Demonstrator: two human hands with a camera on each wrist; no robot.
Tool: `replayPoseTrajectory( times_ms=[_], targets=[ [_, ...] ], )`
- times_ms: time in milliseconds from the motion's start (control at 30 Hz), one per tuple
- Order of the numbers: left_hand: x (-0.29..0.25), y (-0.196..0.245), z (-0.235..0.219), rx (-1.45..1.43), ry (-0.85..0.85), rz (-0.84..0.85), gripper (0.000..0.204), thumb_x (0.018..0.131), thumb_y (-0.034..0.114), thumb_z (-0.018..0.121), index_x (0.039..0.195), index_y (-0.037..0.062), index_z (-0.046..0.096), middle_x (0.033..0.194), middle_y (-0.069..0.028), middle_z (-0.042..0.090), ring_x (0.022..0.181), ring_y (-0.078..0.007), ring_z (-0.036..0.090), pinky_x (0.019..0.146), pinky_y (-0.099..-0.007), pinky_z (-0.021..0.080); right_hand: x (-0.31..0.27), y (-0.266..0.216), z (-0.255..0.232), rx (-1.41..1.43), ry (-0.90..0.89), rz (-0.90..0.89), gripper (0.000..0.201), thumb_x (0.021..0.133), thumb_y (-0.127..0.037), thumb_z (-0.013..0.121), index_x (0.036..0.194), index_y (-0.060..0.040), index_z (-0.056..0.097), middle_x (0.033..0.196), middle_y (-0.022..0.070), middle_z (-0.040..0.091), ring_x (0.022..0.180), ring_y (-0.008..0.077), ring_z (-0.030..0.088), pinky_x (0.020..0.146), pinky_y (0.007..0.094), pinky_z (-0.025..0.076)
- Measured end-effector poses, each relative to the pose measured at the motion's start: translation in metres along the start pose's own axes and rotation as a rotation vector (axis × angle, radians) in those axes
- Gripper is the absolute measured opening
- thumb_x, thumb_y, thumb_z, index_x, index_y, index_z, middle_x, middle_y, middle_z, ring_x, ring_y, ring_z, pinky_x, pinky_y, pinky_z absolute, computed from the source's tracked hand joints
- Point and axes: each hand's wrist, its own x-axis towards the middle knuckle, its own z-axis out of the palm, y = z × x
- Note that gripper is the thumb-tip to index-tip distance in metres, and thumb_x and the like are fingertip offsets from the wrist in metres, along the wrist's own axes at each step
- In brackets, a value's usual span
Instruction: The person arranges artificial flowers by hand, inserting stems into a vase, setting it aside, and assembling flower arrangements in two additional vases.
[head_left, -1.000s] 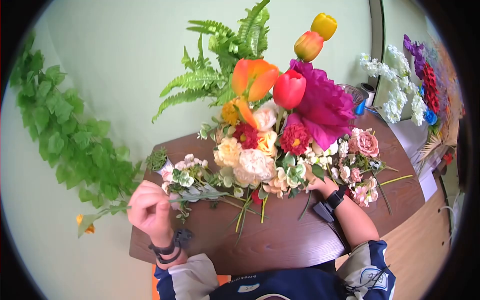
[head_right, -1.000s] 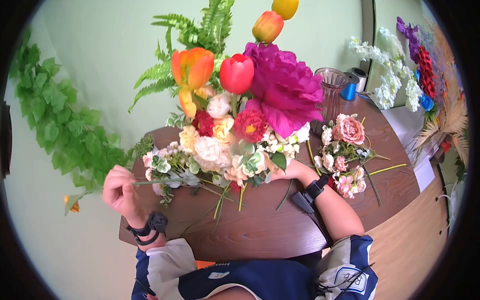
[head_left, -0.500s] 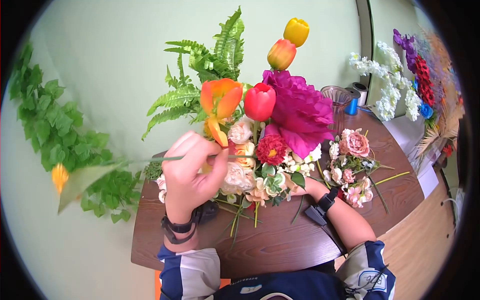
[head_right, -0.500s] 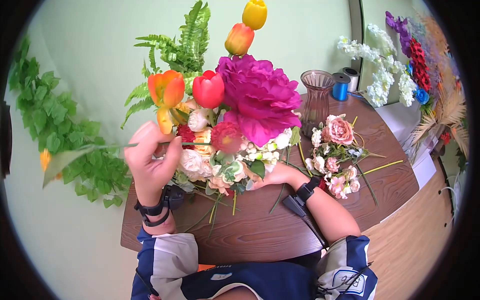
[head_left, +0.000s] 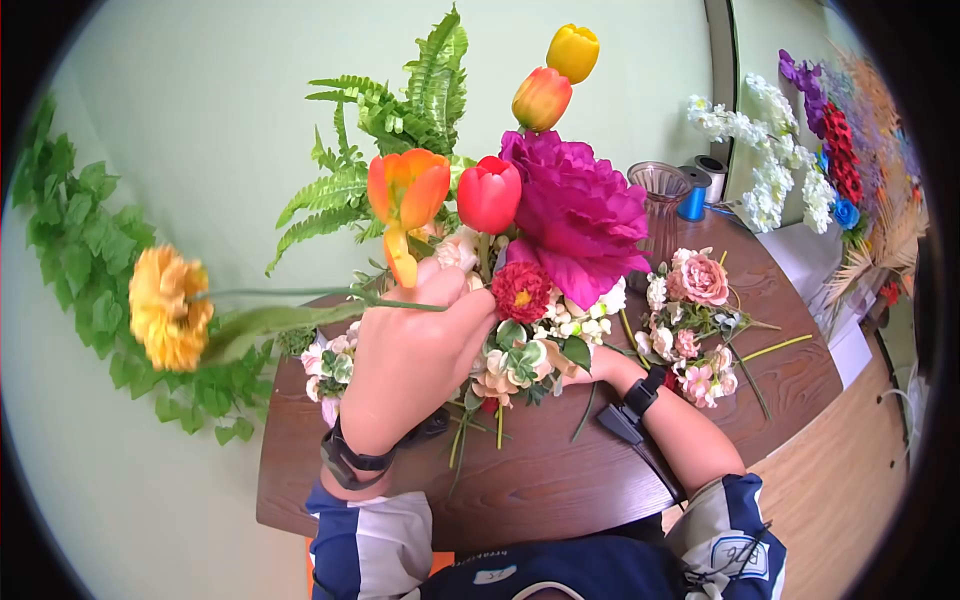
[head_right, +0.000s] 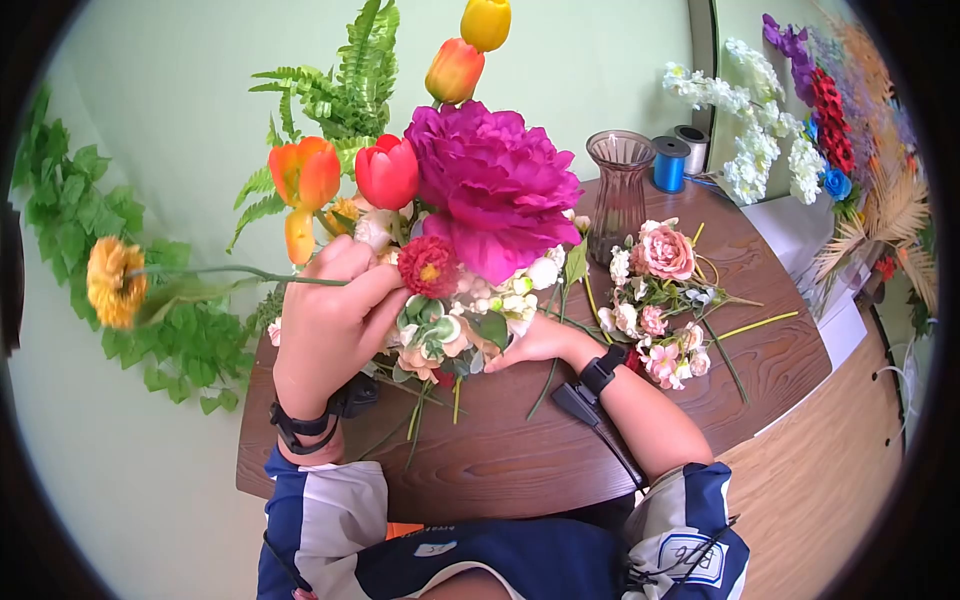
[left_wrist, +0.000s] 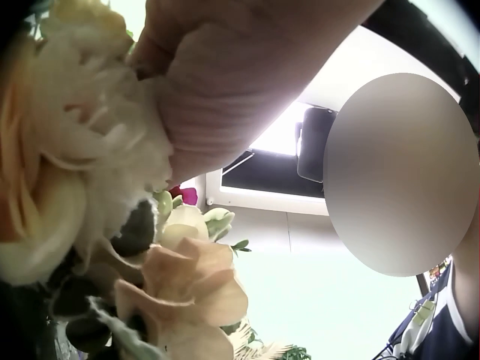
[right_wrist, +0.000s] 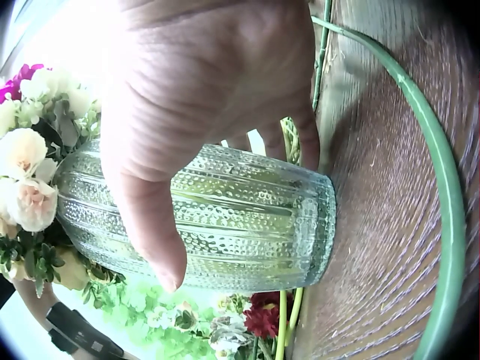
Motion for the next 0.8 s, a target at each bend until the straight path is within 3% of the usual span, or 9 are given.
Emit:
replayPoseTrajectory(
  times_ms=[100, 233, 333, 367, 467, 567, 700, 767, 800],
  targets=[
    [-0.006, 0.010, -0.005, -0.021, 0.026, -0.090, 0.015, 0.066, 0.005, 0.070, 0.078, 0.0051, 0.062, 0.078, -0.0078, 0.052, 0.074, -0.0263, 0.053, 0.060, -0.0339, 0.043, 0.001, 0.000, 0.000, 0.022, -0.004, 0.036, 0.090, 0.058, -0.021, 0.085, 0.132, 0.0000, 0.039, 0.137, 0.0147, 0.039, 0.127, 0.0256, 0.035, 0.108, 0.0340, 0.025],
    [-0.019, 0.011, -0.023, -0.145, 0.047, -0.090, 0.023, 0.067, 0.007, 0.072, 0.089, 0.0075, 0.065, 0.088, -0.0103, 0.056, 0.073, -0.0241, 0.056, 0.060, -0.0327, 0.046, 0.000, -0.007, -0.001, 0.041, -0.021, 0.092, 0.091, 0.058, -0.021, 0.085, 0.133, 0.0001, 0.038, 0.138, 0.0145, 0.039, 0.127, 0.0254, 0.035, 0.108, 0.0336, 0.025],
    [-0.034, 0.009, -0.035, -0.224, 0.253, -0.067, 0.018, 0.065, 0.007, 0.069, 0.081, 0.0014, 0.062, 0.100, -0.0181, 0.056, 0.075, -0.0206, 0.057, 0.064, -0.0291, 0.043, -0.001, -0.007, -0.001, 0.027, -0.012, 0.071, 0.090, 0.058, -0.021, 0.085, 0.133, 0.0000, 0.038, 0.136, 0.0141, 0.041, 0.125, 0.0245, 0.037, 0.107, 0.0334, 0.026],
    [-0.040, 0.006, -0.032, -0.225, 0.251, -0.069, 0.018, 0.065, 0.007, 0.069, 0.081, 0.0014, 0.062, 0.100, -0.0181, 0.056, 0.075, -0.0206, 0.057, 0.064, -0.0291, 0.043, -0.001, -0.007, -0.001, 0.015, -0.008, 0.064, 0.090, 0.059, -0.021, 0.085, 0.133, 0.0000, 0.039, 0.134, 0.0138, 0.043, 0.124, 0.0240, 0.039, 0.106, 0.0333, 0.027],
    [-0.047, 0.009, -0.022, -0.746, 0.638, -0.266, 0.016, 0.075, 0.005, 0.062, 0.079, -0.0012, 0.048, 0.097, -0.0212, 0.056, 0.070, -0.0194, 0.060, 0.064, -0.0266, 0.046, -0.001, -0.005, 0.000, 0.014, 0.000, 0.073, 0.090, 0.059, -0.020, 0.085, 0.133, 0.0000, 0.038, 0.133, 0.0126, 0.045, 0.122, 0.0225, 0.041, 0.105, 0.0329, 0.030],
    [-0.051, -0.004, -0.017, -0.887, 0.713, -0.296, 0.023, 0.081, 0.000, 0.062, 0.092, 0.0008, 0.041, 0.097, -0.0265, 0.057, 0.068, -0.0222, 0.063, 0.062, -0.0274, 0.052, -0.001, 0.000, 0.000, -0.019, 0.010, 0.013, 0.090, 0.059, -0.019, 0.085, 0.133, -0.0001, 0.037, 0.133, 0.0117, 0.045, 0.121, 0.0217, 0.041, 0.104, 0.0325, 0.031],
    [-0.036, -0.002, -0.011, -0.865, 0.754, -0.332, 0.025, 0.083, -0.006, 0.053, 0.106, -0.0042, 0.043, 0.086, -0.0210, 0.062, 0.054, -0.0163, 0.058, 0.050, -0.0212, 0.047, -0.001, 0.000, 0.000, 0.002, 0.006, 0.023, 0.091, 0.059, -0.019, 0.085, 0.134, -0.0005, 0.036, 0.134, 0.0117, 0.044, 0.122, 0.0221, 0.040, 0.104, 0.0323, 0.030],
    [-0.032, 0.000, -0.011, -0.898, 0.774, -0.408, 0.021, 0.082, -0.010, 0.054, 0.101, -0.0042, 0.048, 0.083, -0.0198, 0.064, 0.053, -0.0140, 0.057, 0.049, -0.0205, 0.046, -0.001, -0.005, 0.000, 0.022, 0.008, 0.035, 0.092, 0.059, -0.019, 0.085, 0.134, -0.0004, 0.036, 0.134, 0.0122, 0.043, 0.123, 0.0227, 0.039, 0.105, 0.0326, 0.029],
    [-0.034, -0.005, -0.009, -0.900, 0.644, -0.427, 0.020, 0.081, -0.010, 0.058, 0.099, -0.0029, 0.051, 0.081, -0.0176, 0.065, 0.055, -0.0139, 0.058, 0.050, -0.0208, 0.047, -0.001, -0.008, 0.001, 0.044, 0.009, 0.045, 0.092, 0.059, -0.019, 0.085, 0.134, -0.0003, 0.036, 0.135, 0.0128, 0.042, 0.124, 0.0233, 0.038, 0.106, 0.0328, 0.028]
  ],
)
